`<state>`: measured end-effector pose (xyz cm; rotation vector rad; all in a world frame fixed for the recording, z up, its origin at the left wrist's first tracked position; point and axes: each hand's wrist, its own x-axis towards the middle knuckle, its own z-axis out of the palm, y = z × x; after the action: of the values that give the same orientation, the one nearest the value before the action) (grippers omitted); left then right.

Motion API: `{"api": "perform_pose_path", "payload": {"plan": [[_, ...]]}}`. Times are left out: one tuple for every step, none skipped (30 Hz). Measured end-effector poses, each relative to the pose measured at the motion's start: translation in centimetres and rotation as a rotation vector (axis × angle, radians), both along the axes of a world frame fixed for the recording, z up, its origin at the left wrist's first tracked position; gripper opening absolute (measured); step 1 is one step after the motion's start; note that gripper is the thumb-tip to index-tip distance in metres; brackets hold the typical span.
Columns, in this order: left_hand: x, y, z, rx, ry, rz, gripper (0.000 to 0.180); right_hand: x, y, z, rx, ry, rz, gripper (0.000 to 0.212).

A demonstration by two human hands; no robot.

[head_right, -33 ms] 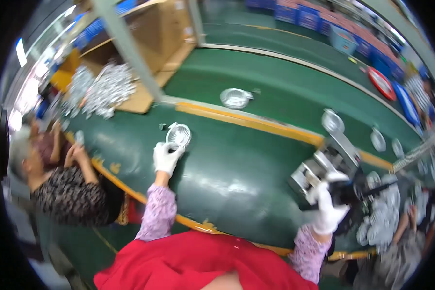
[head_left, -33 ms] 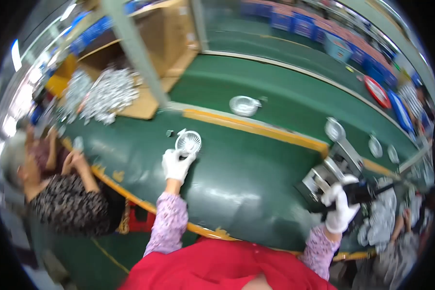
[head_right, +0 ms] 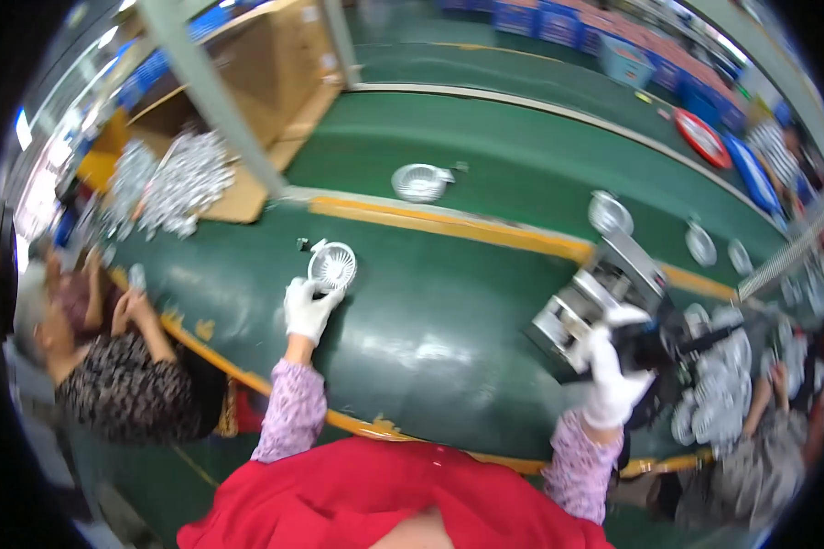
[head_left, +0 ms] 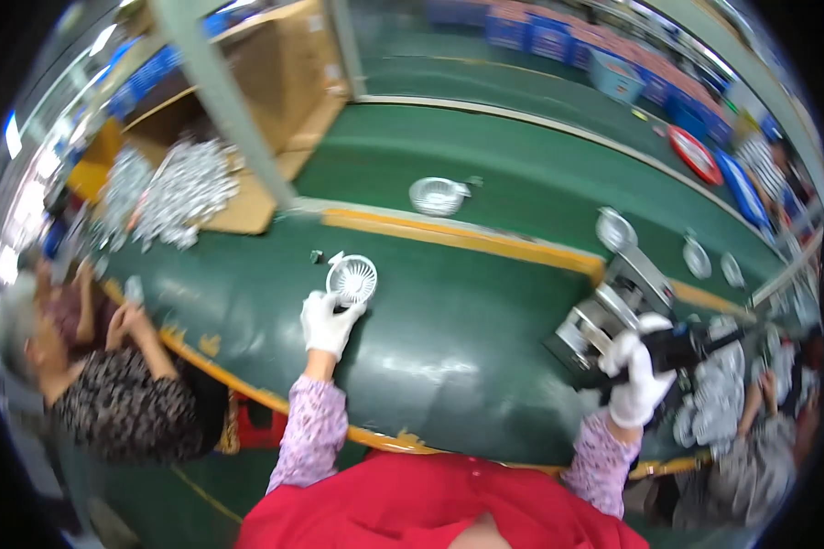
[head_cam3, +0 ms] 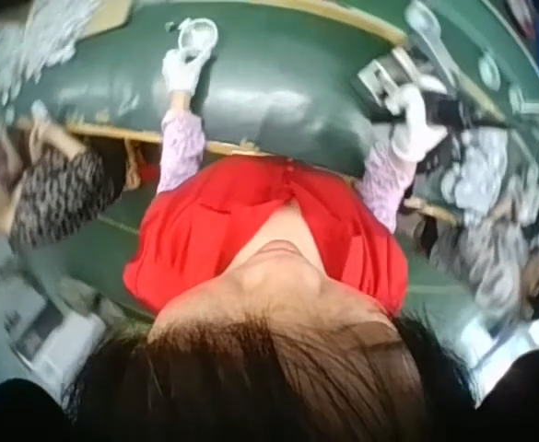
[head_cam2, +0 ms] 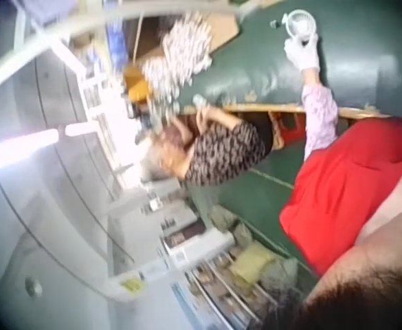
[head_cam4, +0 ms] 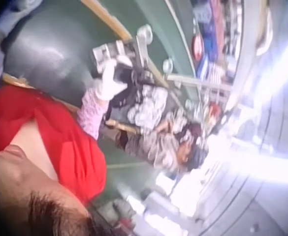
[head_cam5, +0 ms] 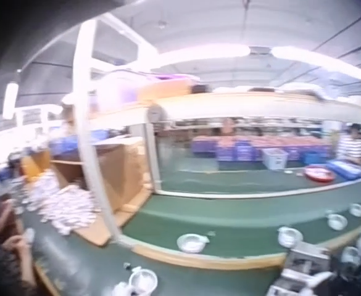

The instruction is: The person assembles small plastic components on a factory assembly line by securing fasteners into a housing with an electric screwdriver.

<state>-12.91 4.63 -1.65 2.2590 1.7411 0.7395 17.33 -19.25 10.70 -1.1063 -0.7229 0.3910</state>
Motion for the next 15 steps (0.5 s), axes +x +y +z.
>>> {"api": "perform_pose_path", "payload": {"plan": [[1.2, -1.5, 0.0, 0.011, -0.071, -0.107, 0.026, 0.2, 0.5, 0.3, 0.055, 0.015, -0.023, 0.028], [2.9, -3.0, 0.8, 0.049, -0.056, -0.226, 0.023, 0.5, 0.8, 0.6, 0.129, -0.005, -0.032, 0.026], [4.8, -4.5, 1.5, -0.002, -0.146, -0.364, 0.02, 0.7, 1.0, 1.0, 0.142, 0.0, -0.09, 0.024], [6.6, -6.1, 2.0, -0.014, -0.116, -0.453, 0.018, 1.0, 0.9, 1.2, 0.144, -0.047, -0.151, 0.023], [7.8, -7.2, 1.7, -0.022, -0.137, -0.542, 0.02, 1.1, 1.1, 1.6, 0.143, -0.085, -0.2, 0.023], [9.0, -8.4, 1.7, 0.011, -0.109, -0.63, 0.023, 1.3, 1.1, 1.6, 0.172, -0.089, -0.235, 0.025], [10.2, -9.6, 1.9, 0.033, -0.142, -0.702, 0.026, 1.6, 1.1, 1.4, 0.165, -0.112, -0.245, 0.026], [11.1, -10.6, 1.6, 0.038, -0.144, -0.774, 0.027, 1.7, 1.1, 1.3, 0.148, -0.106, -0.261, 0.025], [11.8, -11.4, 1.1, -0.048, -0.147, -0.832, 0.027, 1.8, 1.1, 1.0, 0.144, -0.095, -0.259, 0.025], [12.6, -12.2, 1.3, -0.058, -0.152, -0.876, 0.027, 1.8, 1.1, 0.5, 0.139, -0.081, -0.255, 0.024], [13.3, -12.8, 1.4, -0.067, -0.156, -0.918, 0.027, 2.3, 0.7, -0.6, 0.142, -0.073, -0.212, 0.035], [13.8, -13.2, 1.3, -0.065, -0.091, -0.927, 0.027, 2.4, 0.6, -1.1, 0.134, -0.08, -0.218, 0.035], [14.1, -13.4, 1.2, -0.063, -0.022, -0.935, 0.027, 2.2, 0.6, -1.4, 0.127, -0.083, -0.224, 0.035], [14.2, -13.8, 1.6, -0.069, 0.034, -0.933, 0.027, 2.0, 0.4, -1.5, 0.091, -0.088, -0.231, 0.035], [14.3, -13.9, 1.5, -0.072, 0.038, -0.931, 0.027, 1.8, 0.4, -1.7, 0.083, -0.114, -0.267, 0.035]]}}
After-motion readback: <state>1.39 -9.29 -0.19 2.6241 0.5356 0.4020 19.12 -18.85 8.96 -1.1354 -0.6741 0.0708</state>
